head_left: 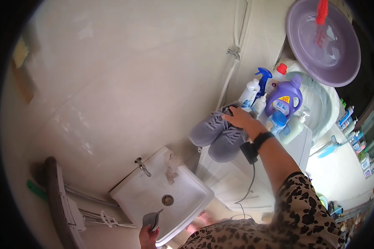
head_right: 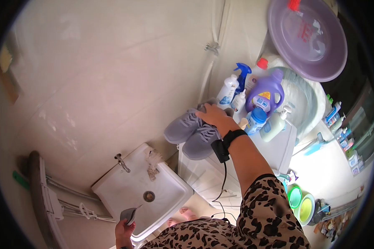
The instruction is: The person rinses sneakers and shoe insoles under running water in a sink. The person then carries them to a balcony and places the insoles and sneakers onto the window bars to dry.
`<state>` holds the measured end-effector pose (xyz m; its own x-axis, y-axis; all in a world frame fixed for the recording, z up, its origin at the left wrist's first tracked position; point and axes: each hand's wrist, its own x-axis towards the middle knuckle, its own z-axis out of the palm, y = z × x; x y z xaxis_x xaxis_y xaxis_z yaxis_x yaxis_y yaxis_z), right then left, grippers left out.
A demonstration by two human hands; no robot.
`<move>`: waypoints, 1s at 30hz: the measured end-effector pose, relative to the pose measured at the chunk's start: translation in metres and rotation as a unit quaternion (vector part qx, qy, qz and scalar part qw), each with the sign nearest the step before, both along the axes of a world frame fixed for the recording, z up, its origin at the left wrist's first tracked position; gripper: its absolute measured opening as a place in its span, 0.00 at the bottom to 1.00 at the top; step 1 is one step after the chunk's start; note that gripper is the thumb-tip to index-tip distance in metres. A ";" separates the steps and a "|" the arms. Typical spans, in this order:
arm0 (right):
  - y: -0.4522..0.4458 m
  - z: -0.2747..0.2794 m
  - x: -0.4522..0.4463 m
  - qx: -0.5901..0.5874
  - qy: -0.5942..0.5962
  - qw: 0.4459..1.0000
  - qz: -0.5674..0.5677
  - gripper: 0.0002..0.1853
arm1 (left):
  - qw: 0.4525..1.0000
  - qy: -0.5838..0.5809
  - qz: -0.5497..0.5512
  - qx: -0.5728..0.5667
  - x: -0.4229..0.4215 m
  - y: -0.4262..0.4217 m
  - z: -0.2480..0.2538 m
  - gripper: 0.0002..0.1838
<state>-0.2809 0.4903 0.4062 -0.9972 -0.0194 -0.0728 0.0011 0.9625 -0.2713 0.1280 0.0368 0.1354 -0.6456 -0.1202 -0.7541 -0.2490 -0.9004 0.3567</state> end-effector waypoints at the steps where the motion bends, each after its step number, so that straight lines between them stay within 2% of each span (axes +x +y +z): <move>1: 0.006 -0.001 -0.004 -0.021 -0.005 1.000 0.013 0.37 | 1.000 0.004 -0.002 0.001 0.002 -0.002 -0.003 0.15; 5: 0.023 -0.012 -0.021 -0.087 -0.059 0.993 0.045 0.39 | 1.000 0.013 0.001 -0.004 0.012 -0.003 -0.012 0.15; 8: 0.015 0.007 -0.009 -0.171 -0.110 0.979 0.012 0.37 | 1.000 0.002 0.000 0.001 0.019 -0.006 -0.017 0.15; 11: 0.026 -0.015 -0.028 -0.203 -0.096 0.974 0.019 0.35 | 0.999 -0.029 0.020 0.002 0.017 0.004 -0.004 0.16; 17: 0.017 -0.022 -0.030 -0.185 -0.106 0.977 0.002 0.32 | 0.999 -0.014 0.006 -0.035 0.021 0.019 0.016 0.17; 20: 0.001 -0.022 -0.023 -0.031 -0.008 0.998 -0.050 0.28 | 0.999 0.001 0.010 -0.034 0.020 0.020 0.013 0.17; 23: -0.002 -0.026 -0.018 -0.091 0.050 0.991 -0.086 0.26 | 0.999 0.009 0.014 -0.035 0.024 0.020 0.014 0.17; 24: -0.009 -0.018 -0.012 -0.097 0.093 0.989 -0.065 0.23 | 0.999 0.013 0.011 -0.036 0.024 0.018 0.014 0.18; 27: -0.025 0.003 -0.007 -0.383 0.119 0.913 -0.073 0.20 | 0.999 0.004 -0.003 -0.054 0.026 0.018 0.021 0.18; 28: -0.035 0.018 0.000 -0.562 0.043 0.822 -0.078 0.18 | 0.998 -0.004 -0.002 -0.064 0.026 0.020 0.024 0.18; 30: -0.060 0.035 0.017 -0.702 0.011 0.706 -0.090 0.18 | 0.997 -0.009 0.001 -0.073 0.022 0.024 0.031 0.17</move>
